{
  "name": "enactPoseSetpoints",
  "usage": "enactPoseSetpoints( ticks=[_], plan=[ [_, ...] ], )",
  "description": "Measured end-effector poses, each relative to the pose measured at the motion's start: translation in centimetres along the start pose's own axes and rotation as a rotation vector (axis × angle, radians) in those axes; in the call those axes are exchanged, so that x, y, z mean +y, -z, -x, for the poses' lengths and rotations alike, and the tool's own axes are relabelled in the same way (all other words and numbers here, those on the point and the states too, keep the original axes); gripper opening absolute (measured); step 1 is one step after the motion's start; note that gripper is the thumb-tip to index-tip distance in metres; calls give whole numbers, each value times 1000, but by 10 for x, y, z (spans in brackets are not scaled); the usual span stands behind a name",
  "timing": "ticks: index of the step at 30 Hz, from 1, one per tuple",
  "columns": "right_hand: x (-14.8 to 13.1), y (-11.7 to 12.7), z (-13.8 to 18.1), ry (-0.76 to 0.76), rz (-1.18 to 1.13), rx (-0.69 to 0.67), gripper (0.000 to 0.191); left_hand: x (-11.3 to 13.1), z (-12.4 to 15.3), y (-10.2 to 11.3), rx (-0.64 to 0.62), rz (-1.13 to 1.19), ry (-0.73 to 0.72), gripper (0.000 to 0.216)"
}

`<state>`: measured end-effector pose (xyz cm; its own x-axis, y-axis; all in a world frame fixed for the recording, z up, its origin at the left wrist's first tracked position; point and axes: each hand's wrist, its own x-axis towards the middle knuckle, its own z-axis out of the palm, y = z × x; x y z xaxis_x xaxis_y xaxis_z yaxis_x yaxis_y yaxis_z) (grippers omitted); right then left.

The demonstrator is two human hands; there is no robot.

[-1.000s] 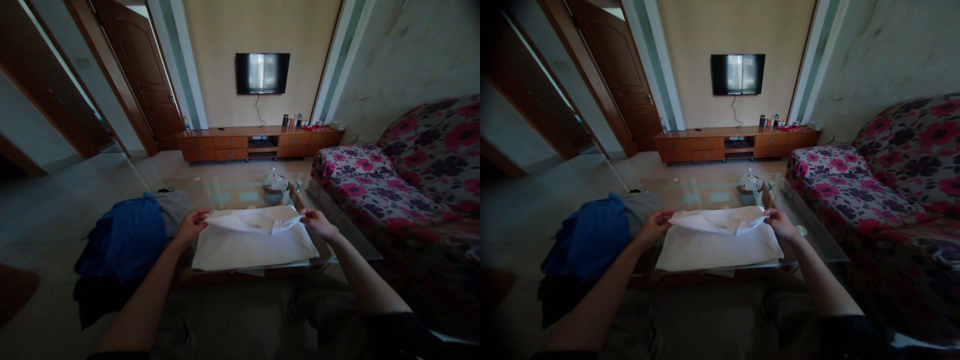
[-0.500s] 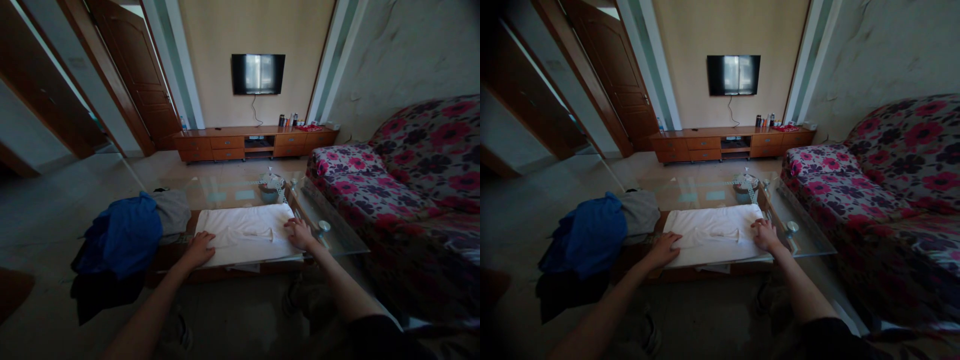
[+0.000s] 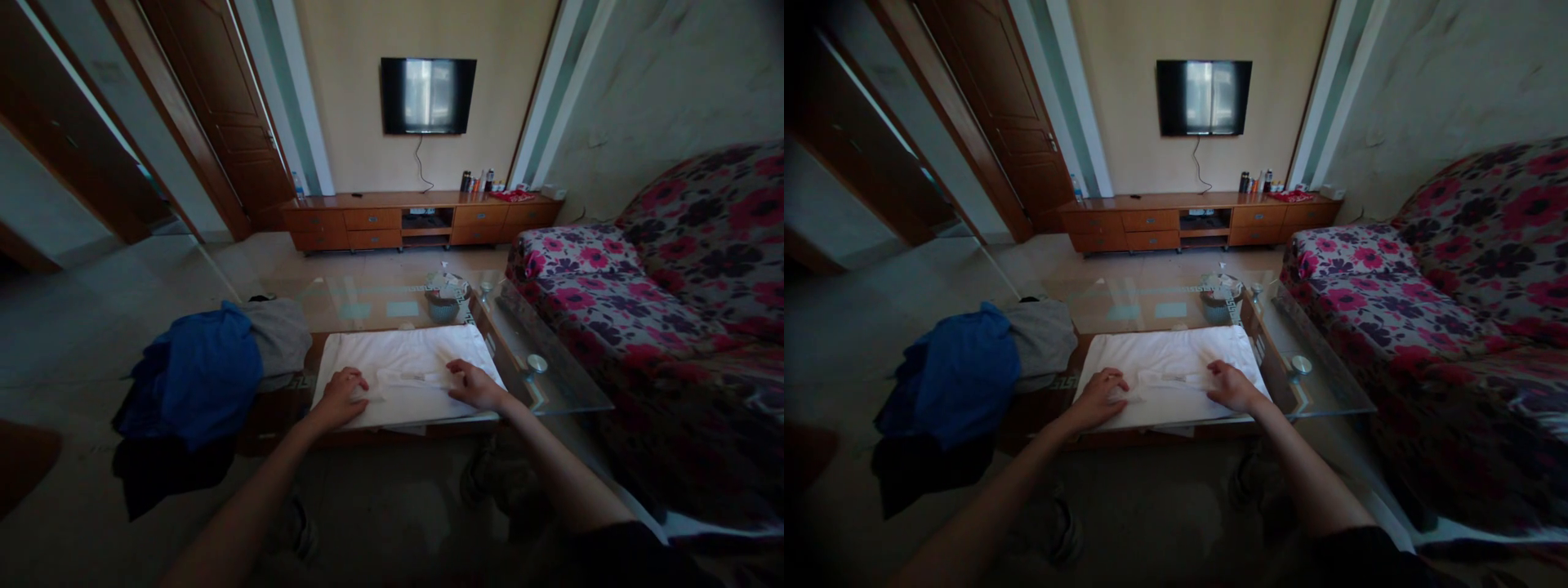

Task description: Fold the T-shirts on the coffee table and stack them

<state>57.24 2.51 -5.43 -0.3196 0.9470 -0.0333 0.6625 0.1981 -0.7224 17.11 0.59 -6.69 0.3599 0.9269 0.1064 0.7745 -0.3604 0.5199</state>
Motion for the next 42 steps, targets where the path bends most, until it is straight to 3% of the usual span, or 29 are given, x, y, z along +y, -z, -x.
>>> enactPoseSetpoints(
  ticks=[3, 7, 9, 13, 15, 20, 23, 27, 30, 33, 35, 38, 42],
  plan=[
    [-2, -3, 1, -80, -92, -56, 65, 12, 2, -3, -35, 106, 22, 37],
    [-10, 2, 5, -23, -61, -126, 29, 18, 6, -3, -97, 134, 80, 62],
    [-14, 5, 10, 28, -25, -156, 19, 20, 9, 0, -152, 72, 39, 50],
    [-15, 6, 20, 108, 84, -228, 23, 28, 18, 5, -226, -113, -82, 20],
    [-14, 5, 21, 86, 140, -268, 25, 34, 23, 6, -216, -180, -123, 20],
    [-16, 6, 20, 108, 174, -244, 28, 42, 28, 9, -252, -171, -130, 43],
    [-17, 7, 22, 129, 215, -213, 26, 42, 29, 12, -263, -213, -157, 34],
    [-16, 14, 24, -21, 245, -341, 18, 40, 29, 10, -327, -214, -161, 16],
    [-9, 30, 19, -90, 167, -260, 32, 33, 23, 11, -231, -164, -53, 6],
    [6, 48, 15, -273, 326, 82, 32, 18, 15, 16, 89, -204, 241, 15],
    [19, 55, 16, -454, 437, 218, 35, 6, 12, 19, 190, -252, 464, 29],
    [35, 56, 20, -656, 425, 166, 49, -12, 13, 24, 62, -303, 661, 52],
    [40, 54, 22, -705, 372, 34, 39, -21, 16, 26, -105, -305, 689, 43]
  ],
)
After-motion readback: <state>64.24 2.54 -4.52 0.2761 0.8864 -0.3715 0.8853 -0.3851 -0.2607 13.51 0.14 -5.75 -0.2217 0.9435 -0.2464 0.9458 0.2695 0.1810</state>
